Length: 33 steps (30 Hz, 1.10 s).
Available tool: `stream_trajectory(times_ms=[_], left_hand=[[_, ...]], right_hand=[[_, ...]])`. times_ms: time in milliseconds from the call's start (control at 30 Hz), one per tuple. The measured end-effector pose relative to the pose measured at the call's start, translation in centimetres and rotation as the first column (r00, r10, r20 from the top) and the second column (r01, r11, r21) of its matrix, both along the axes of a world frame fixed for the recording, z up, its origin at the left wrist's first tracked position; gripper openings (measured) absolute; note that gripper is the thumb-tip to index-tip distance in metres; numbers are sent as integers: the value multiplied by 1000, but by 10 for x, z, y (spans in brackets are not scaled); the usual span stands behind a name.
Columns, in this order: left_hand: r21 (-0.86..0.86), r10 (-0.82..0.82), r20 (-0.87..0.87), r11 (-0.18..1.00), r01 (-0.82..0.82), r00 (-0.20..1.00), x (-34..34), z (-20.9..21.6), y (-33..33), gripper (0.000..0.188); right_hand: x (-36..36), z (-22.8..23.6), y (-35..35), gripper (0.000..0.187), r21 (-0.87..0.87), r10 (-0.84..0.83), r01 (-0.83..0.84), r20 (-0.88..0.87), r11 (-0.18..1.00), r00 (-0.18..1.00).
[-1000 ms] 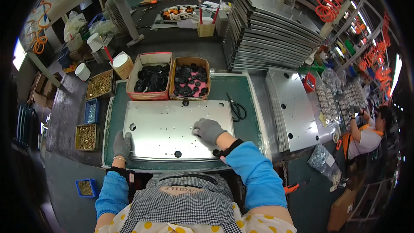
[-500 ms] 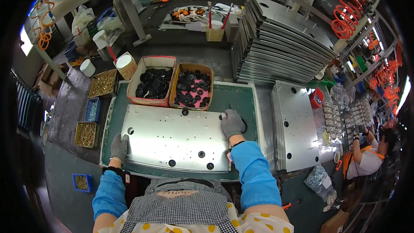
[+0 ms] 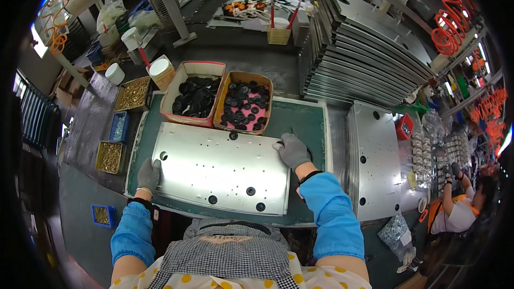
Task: Assembling small rubber or plastic components onto a metal base plate at an industrial workstation.
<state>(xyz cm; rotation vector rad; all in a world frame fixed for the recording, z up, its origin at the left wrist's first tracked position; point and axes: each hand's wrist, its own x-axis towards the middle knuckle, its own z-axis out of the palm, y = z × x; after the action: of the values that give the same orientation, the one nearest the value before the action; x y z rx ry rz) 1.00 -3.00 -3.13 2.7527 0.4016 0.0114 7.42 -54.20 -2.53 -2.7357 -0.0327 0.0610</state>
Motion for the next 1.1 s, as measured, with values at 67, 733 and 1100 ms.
stream_trajectory(times_ms=[67, 733, 1100], left_hand=[[14, 4, -3, 1000, -4, 1000, 0, 0, 0, 42], [16, 46, -36, 999, -45, 998, -1, 2, -6, 46], [29, 38, -36, 999, -37, 999, 3, -3, -3, 43]], right_hand=[[4, 2, -2, 38, 21, -27, 27, -23, 999, 999], [73, 5, -56, 37, 410, 409, -212, -485, 887, 773], [73, 38, -28, 37, 145, 314, -280, -516, 949, 797]])
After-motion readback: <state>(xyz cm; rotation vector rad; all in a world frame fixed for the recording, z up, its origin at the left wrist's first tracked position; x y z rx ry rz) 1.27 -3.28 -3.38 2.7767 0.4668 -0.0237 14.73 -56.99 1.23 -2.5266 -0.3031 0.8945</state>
